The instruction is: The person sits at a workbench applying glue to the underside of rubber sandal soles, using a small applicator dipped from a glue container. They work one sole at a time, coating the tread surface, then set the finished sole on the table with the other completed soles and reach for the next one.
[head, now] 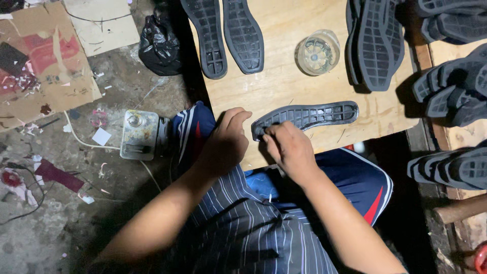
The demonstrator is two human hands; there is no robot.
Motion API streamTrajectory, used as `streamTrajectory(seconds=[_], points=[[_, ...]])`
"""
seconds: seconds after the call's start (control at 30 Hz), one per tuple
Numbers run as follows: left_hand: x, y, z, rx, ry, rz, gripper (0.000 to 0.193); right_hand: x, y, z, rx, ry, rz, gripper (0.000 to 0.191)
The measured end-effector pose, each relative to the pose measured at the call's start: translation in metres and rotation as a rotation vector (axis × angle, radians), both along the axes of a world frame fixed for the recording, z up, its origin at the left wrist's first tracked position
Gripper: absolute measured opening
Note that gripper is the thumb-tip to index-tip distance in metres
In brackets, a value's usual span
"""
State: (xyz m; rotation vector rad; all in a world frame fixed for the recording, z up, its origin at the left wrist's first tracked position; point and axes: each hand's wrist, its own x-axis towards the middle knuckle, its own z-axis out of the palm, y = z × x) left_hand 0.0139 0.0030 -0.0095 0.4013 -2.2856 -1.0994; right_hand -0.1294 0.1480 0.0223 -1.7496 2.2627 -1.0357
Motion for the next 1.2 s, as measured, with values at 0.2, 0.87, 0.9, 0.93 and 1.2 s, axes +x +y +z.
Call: streamTrajectory(seconds=[0.2,0.87,0.9,0.93,1.2], points=[[0.001,0.001,-0.003,0.039,-0.03,0.007,0.049,0.011,0.006,-0.007,0.018,0.017,0.009,0.018],[0.0,0.003,0.023,-0.019,-0.043,-0.093,0.023,-0.028,0.005,-0.008,-0.044,0.149,-0.583,0.015],[-0.001,0.004,0.023,-0.017,-0.059,-0.091,0.022,-0.027,0.005,-0.009,-0.046,0.128,-0.554,0.014],[-0.002,0.004,0.022,-0.016,-0.074,-0.088,0.022,-0.025,0.004,-0.01,-0.048,0.106,-0.525,0.014],[-0.003,0.004,0.018,-0.026,-0.087,-0.101,0.015,-0.026,0.013,-0.023,-0.015,0.073,-0.593,0.015]])
